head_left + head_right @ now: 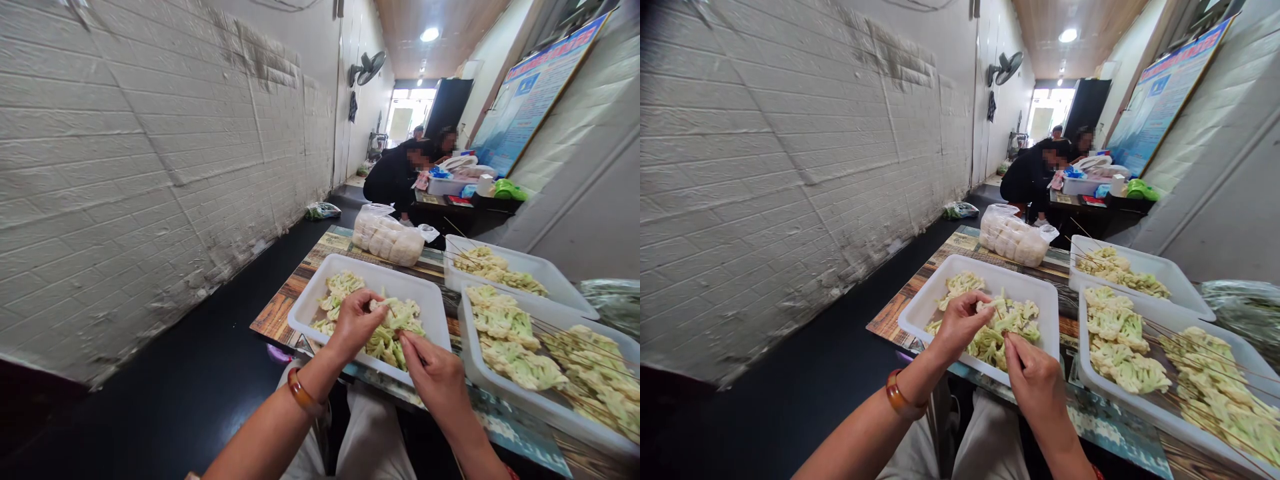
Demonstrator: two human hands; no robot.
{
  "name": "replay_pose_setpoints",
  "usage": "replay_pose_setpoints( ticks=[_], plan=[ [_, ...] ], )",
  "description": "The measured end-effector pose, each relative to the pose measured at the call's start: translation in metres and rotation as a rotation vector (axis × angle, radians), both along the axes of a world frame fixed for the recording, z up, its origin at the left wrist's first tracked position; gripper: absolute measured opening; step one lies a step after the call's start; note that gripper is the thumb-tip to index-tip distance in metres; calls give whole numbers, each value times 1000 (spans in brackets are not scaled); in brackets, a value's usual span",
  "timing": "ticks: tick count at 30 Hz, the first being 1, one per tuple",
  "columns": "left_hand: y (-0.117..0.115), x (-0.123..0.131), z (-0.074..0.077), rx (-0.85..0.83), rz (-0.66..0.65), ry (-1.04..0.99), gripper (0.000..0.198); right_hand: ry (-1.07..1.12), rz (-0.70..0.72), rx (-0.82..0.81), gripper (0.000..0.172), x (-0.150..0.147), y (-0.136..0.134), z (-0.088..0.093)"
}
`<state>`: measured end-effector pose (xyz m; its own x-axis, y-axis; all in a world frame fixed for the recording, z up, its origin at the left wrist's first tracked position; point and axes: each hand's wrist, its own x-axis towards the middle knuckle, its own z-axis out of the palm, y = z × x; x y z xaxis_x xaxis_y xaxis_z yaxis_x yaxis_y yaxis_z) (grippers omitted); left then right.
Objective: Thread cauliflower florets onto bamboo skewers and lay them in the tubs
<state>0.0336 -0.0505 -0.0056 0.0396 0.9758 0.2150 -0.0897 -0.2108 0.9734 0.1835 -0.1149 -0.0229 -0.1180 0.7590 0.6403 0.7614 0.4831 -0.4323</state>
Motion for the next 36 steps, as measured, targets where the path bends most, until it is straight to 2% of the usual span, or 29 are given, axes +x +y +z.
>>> replay_pose_setpoints(
  ticks=[4,9,13,18,23,30,36],
  plan=[
    [-1,0,3,-14,-27,-7,17,12,-13,3,31,1,0,-1],
    [-4,0,9,-118,-125,-142,22,51,8,-29,30,0,0,3],
    [-4,0,13,-181,-208,-282,24,108,-2,-115,34,-2,-2,11],
    [-5,-2,16,-330,-309,-443,43,144,-21,-174,37,-2,-3,15],
    [-6,-3,16,-339,-316,-425,45,162,-17,-190,36,-1,-2,11],
    [-3,-3,9,-271,-323,-389,42,132,-9,-157,33,-2,-1,8],
    [-3,-3,12,-332,-270,-421,44,104,29,-126,32,-1,-1,6]
  ],
)
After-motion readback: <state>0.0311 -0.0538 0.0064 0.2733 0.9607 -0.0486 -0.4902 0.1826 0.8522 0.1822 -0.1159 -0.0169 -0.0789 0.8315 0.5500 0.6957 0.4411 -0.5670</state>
